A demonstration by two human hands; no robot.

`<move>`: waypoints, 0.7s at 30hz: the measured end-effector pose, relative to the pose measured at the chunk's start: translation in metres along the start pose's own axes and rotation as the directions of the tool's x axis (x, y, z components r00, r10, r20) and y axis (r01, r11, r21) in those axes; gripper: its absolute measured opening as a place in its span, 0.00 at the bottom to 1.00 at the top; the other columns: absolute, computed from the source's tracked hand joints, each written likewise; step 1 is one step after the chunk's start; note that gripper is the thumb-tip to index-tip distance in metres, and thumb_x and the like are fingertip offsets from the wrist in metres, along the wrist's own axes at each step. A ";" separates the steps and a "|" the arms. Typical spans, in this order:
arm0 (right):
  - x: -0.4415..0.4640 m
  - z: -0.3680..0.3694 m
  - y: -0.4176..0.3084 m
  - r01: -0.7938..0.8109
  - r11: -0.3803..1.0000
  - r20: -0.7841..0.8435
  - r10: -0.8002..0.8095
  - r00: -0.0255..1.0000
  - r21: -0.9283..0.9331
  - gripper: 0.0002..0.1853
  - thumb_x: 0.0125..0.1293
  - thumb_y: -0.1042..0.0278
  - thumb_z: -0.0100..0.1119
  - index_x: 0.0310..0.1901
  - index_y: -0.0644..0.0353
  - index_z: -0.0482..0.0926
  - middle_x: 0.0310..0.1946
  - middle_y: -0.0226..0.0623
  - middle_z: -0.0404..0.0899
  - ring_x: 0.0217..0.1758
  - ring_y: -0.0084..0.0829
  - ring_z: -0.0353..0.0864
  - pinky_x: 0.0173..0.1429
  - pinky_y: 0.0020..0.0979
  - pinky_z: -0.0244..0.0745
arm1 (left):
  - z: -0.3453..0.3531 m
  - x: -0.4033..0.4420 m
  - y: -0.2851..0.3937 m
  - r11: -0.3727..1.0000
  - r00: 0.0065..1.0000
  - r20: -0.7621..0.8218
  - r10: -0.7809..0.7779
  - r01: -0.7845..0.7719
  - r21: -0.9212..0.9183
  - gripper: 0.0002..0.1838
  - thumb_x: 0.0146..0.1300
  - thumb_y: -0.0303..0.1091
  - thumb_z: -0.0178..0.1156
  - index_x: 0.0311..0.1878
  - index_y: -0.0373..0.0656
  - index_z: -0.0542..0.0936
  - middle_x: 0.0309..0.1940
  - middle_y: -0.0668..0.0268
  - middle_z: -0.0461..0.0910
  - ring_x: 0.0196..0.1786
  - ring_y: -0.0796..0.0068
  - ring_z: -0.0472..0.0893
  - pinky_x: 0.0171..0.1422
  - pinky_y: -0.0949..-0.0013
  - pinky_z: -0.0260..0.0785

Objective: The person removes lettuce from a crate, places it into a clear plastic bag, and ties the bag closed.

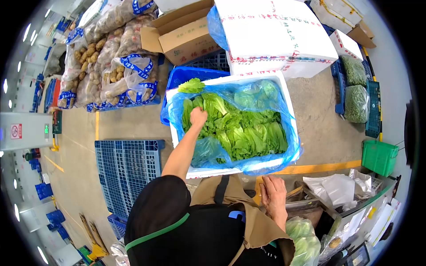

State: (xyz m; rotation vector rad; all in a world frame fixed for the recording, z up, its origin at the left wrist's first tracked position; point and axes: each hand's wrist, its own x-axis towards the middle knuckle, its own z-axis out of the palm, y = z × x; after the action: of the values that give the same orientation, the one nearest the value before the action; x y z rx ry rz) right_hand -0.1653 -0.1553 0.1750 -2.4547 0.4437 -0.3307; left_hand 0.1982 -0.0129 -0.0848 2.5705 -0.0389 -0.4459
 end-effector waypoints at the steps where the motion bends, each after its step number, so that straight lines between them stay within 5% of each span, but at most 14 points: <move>1: 0.010 0.003 -0.001 0.004 1.000 0.015 -0.003 1.000 -0.002 0.16 0.51 0.81 0.64 0.44 0.63 0.78 0.39 0.44 0.78 0.42 0.46 0.77 0.47 0.39 0.73 | 0.011 0.016 0.005 0.999 1.000 0.012 -0.028 0.027 0.038 0.14 0.58 0.38 0.58 0.40 0.37 0.83 0.48 0.50 0.80 0.51 0.52 0.79 0.54 0.54 0.71; 5: 0.039 0.015 0.000 0.059 0.998 0.118 -0.057 0.991 -0.016 0.18 0.51 0.77 0.65 0.45 0.64 0.77 0.38 0.43 0.76 0.41 0.44 0.76 0.48 0.42 0.70 | 0.033 0.063 0.023 0.987 0.996 -0.043 0.084 -0.077 0.138 0.20 0.59 0.45 0.57 0.41 0.36 0.83 0.55 0.46 0.75 0.59 0.47 0.72 0.60 0.48 0.67; 9: 0.055 0.026 0.004 0.041 0.999 0.179 -0.045 0.983 0.024 0.16 0.51 0.77 0.65 0.44 0.64 0.78 0.37 0.42 0.77 0.40 0.43 0.77 0.47 0.41 0.70 | 0.056 0.093 0.034 0.983 0.999 0.044 -0.013 0.004 0.183 0.24 0.57 0.52 0.56 0.45 0.41 0.82 0.54 0.48 0.77 0.59 0.43 0.72 0.63 0.48 0.63; 12: 0.062 0.030 0.006 0.014 0.999 0.226 -0.021 0.974 0.034 0.14 0.53 0.77 0.64 0.43 0.63 0.78 0.36 0.42 0.78 0.40 0.43 0.77 0.47 0.40 0.70 | 0.081 0.107 0.029 0.940 0.996 0.091 0.010 -0.041 0.339 0.31 0.54 0.58 0.56 0.54 0.45 0.80 0.60 0.53 0.74 0.64 0.51 0.70 0.68 0.43 0.54; 14: 0.070 0.032 0.009 0.019 0.999 0.253 -0.027 0.967 0.031 0.14 0.54 0.75 0.64 0.43 0.63 0.77 0.35 0.40 0.77 0.40 0.41 0.76 0.48 0.41 0.69 | 0.067 0.093 0.043 0.944 0.994 0.095 0.049 -0.077 0.322 0.32 0.50 0.57 0.62 0.54 0.43 0.79 0.58 0.54 0.76 0.61 0.51 0.73 0.66 0.48 0.59; 17: 0.080 0.039 0.015 0.019 0.999 0.246 -0.029 0.969 0.043 0.12 0.56 0.74 0.63 0.42 0.63 0.77 0.34 0.40 0.76 0.39 0.41 0.75 0.47 0.40 0.69 | 0.055 0.077 0.042 0.995 0.992 0.084 0.096 -0.098 0.019 0.32 0.47 0.48 0.70 0.52 0.38 0.77 0.53 0.52 0.77 0.55 0.51 0.76 0.62 0.56 0.66; 20: 0.091 0.049 0.023 0.002 0.997 0.278 -0.023 0.960 0.074 0.14 0.54 0.77 0.64 0.43 0.64 0.79 0.38 0.44 0.79 0.41 0.45 0.78 0.48 0.41 0.71 | 0.023 0.019 0.054 0.960 0.988 0.153 -0.019 0.061 -0.272 0.38 0.43 0.39 0.74 0.57 0.36 0.70 0.53 0.47 0.74 0.56 0.50 0.74 0.63 0.57 0.65; 21: 0.094 0.056 0.026 -0.026 0.994 0.265 -0.002 0.964 0.104 0.17 0.54 0.76 0.65 0.47 0.64 0.77 0.42 0.46 0.78 0.44 0.47 0.77 0.51 0.41 0.71 | 0.019 -0.004 0.048 0.945 0.999 0.006 0.048 -0.043 -0.326 0.37 0.44 0.37 0.74 0.57 0.34 0.70 0.51 0.48 0.76 0.53 0.51 0.76 0.59 0.59 0.67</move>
State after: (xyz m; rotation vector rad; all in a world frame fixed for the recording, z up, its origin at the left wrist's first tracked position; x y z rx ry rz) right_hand -0.0672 -0.1822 0.1273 -2.3473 0.3172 -0.0178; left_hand 0.1917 -0.0634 -0.0742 2.2366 -0.0269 -0.4148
